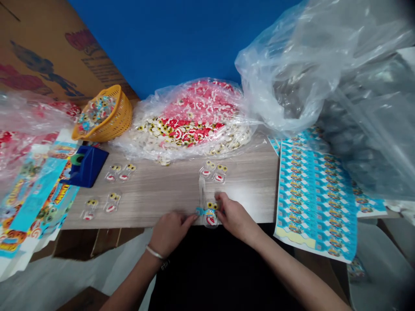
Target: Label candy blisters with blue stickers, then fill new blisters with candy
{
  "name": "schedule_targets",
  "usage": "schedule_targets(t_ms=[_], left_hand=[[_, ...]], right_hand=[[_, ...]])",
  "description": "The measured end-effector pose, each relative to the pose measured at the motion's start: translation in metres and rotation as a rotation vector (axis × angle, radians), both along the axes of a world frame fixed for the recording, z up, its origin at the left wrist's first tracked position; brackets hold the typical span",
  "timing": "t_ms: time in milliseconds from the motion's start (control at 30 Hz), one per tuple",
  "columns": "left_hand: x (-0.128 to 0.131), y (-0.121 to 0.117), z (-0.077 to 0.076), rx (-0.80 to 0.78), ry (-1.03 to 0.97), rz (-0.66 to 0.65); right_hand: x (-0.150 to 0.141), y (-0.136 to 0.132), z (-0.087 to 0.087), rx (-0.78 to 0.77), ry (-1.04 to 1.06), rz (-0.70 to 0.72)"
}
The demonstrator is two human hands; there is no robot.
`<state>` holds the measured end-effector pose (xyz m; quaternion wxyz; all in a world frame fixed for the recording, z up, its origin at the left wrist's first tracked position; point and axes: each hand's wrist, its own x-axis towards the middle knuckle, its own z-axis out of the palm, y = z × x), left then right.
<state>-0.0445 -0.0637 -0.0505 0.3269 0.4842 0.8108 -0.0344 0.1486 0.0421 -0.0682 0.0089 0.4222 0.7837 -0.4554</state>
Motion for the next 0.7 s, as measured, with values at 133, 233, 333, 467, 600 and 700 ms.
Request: schedule_targets(t_ms=[133, 233, 333, 467, 600, 700], left_hand=[[0.012, -0.035, -0.012, 0.017, -0.527, 0.417], [0.033, -0.043, -0.027, 0.081, -0.941, 0.91], [0.051, -0.043, -0.036, 0.186, -1.089, 1.206], [0.058, -0.041, -0.027, 0.299, -1.123, 1.251], [0.054, -0.031, -0.007, 0.427, -1.181, 1.212], [0.051, -0.017, 0.008, 0.499, -1.21, 1.162]], right_hand=[[-0.012, -0.008, 0.002, -0.005, 0.0, 0.105], [-0.022, -0.017, 0.001, -0.005, 0.033, 0.125], [-0.024, -0.022, -0.003, -0.03, 0.08, 0.096], [-0.015, -0.022, -0.006, -0.189, 0.221, -0.05], [-0.001, -0.017, 0.004, -0.45, 0.353, -0.244], [0.009, -0.01, 0.016, -0.592, 0.504, -0.274]])
